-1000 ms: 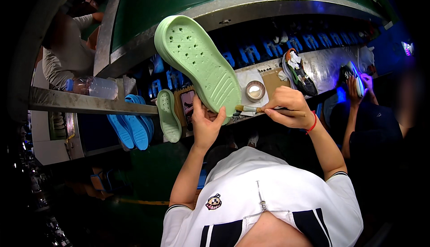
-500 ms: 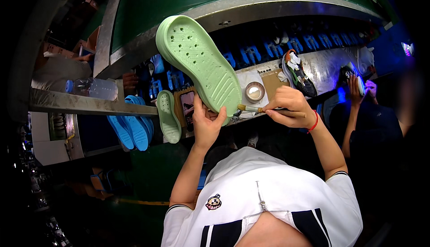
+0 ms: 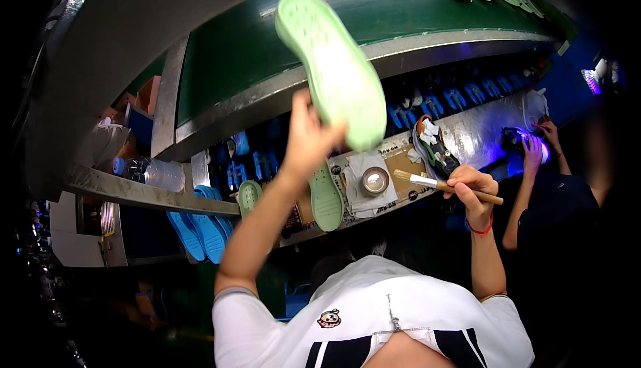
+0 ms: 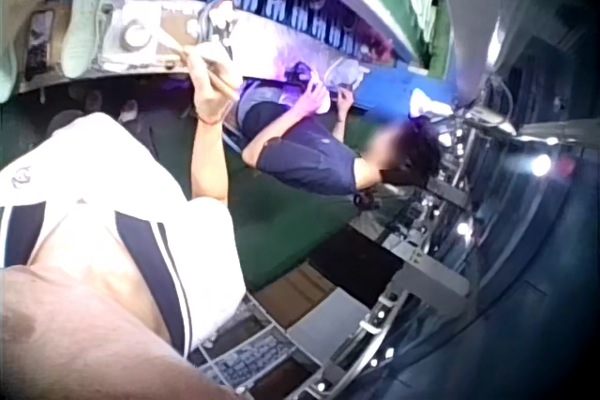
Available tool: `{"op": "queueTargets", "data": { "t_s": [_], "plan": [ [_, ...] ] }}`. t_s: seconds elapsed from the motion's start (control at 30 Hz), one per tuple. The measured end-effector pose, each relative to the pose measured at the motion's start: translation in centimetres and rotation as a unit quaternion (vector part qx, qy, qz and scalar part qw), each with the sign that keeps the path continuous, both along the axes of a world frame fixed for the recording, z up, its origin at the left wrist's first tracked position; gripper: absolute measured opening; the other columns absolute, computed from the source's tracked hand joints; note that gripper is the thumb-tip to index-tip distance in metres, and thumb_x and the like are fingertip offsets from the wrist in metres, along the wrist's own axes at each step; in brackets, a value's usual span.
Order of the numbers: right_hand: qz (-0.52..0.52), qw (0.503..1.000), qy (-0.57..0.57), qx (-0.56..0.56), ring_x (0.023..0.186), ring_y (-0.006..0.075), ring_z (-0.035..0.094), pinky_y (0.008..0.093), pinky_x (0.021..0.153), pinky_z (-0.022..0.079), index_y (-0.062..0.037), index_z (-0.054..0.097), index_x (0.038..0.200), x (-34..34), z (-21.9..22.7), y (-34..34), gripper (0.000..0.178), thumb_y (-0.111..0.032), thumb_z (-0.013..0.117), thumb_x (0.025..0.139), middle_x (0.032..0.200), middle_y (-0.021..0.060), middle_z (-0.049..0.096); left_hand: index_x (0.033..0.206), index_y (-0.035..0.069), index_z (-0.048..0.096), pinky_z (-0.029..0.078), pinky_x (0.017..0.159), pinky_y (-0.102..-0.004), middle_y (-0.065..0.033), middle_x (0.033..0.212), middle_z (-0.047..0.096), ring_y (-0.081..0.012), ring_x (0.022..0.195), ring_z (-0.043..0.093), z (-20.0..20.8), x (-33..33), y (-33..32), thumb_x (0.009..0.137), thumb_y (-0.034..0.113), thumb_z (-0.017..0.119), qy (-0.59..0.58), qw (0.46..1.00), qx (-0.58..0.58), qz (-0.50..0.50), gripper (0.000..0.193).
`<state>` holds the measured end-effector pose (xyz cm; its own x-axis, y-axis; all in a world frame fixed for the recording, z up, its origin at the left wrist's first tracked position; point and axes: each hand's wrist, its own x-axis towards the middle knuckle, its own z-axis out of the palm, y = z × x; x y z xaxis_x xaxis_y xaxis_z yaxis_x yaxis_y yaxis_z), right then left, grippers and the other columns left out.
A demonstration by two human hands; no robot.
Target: The person applies glue to the surface of green and blue shoe soles using a brush, dipping the brush into a small container and spreading the liquid across the bottom of each sole before placing them on a conveyor belt.
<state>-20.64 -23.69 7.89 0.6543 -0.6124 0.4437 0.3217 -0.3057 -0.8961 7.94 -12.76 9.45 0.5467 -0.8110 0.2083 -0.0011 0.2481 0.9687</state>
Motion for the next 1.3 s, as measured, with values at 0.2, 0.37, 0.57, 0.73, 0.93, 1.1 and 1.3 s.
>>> {"op": "queueTargets", "data": {
  "t_s": [0.2,0.37,0.57,0.73,0.93,1.1,1.3],
  "plan": [
    [0.04,0.995,0.055,0.077,0.064,0.0153,0.062,0.0238,0.061,0.046,0.0055,0.065,0.084,1.3,-1.0,1.0,0.009,-0.001,0.058,0.083,0.075,0.0129,0.063,0.131,-0.011,0.025,0.058,0.066,-0.0278,-0.0279,0.129,0.041,-0.0296,0.083,0.067,11.2,13.8,-12.0,0.087,0.014,0.063,-0.035,0.996,-0.011,0.087,0.063],
    [0.032,0.983,0.156,0.093,0.068,0.013,0.064,0.023,0.061,0.047,0.0037,0.066,0.085,1.1,-6.1,1.9,0.009,-0.004,0.062,0.085,0.074,0.01,0.066,0.133,0.002,0.027,0.041,0.049,-0.0179,-0.0142,0.124,0.045,-0.0093,0.06,0.056,0.8,3.8,-5.0,0.081,0.002,0.065,-0.208,0.969,-0.102,0.081,0.064],
    [-0.012,0.968,0.242,0.066,0.065,0.0079,0.06,0.0198,0.059,0.047,0.0013,0.067,0.09,3.8,-13.9,2.6,0.012,-0.006,0.068,0.08,0.074,0.0057,0.066,0.117,0.002,0.039,0.048,0.073,-0.0395,-0.0161,0.113,0.041,-0.0246,0.081,0.058,-25.2,-2.3,14.5,0.069,0.014,0.078,-0.262,0.849,0.416,0.195,0.063],
    [-0.04,0.949,0.303,-0.083,0.066,0.0245,0.064,0.0317,0.059,0.048,-0.0033,0.066,0.082,6.3,-17.7,1.6,0.016,-0.018,0.069,0.077,0.075,0.0126,0.065,0.104,-0.002,0.049,0.052,0.061,-0.0309,-0.0127,0.096,0.059,-0.0171,0.068,0.061,-32.9,-5.9,19.8,0.07,0.017,0.081,0.071,0.898,0.391,0.189,0.051],
    [-0.034,0.946,0.312,-0.076,0.065,0.0255,0.064,0.0328,0.059,0.049,-0.0014,0.066,0.081,7.1,-19.4,1.2,0.016,-0.017,0.068,0.078,0.073,0.014,0.065,0.105,-0.001,0.052,0.051,0.057,-0.0269,-0.0081,0.089,0.061,-0.0141,0.069,0.058,-33.5,-6.7,17.7,0.074,0.015,0.078,0.167,0.879,0.357,0.267,0.043],
    [-0.04,0.956,0.292,-0.013,0.058,0.019,0.062,0.0296,0.054,0.047,-0.0004,0.067,0.084,6.8,-21.1,1.0,0.017,-0.016,0.069,0.078,0.072,0.0129,0.065,0.104,0.002,0.054,0.05,0.066,-0.0255,-0.0038,0.094,0.062,-0.0106,0.077,0.059,-27.9,-4.8,17.6,0.092,0.016,0.058,0.357,0.892,0.253,0.113,0.019],
    [-0.047,0.957,0.278,0.069,0.062,0.0093,0.062,0.0221,0.056,0.046,0.0009,0.067,0.086,6.0,-17.8,1.0,0.015,-0.014,0.067,0.081,0.071,0.0083,0.066,0.13,0.003,0.036,0.05,0.086,-0.0316,-0.0096,0.118,0.055,-0.0181,0.106,0.057,-19.0,-6.3,17.0,0.086,-0.001,0.059,0.333,0.929,0.152,0.052,0.05]
  ]
}}
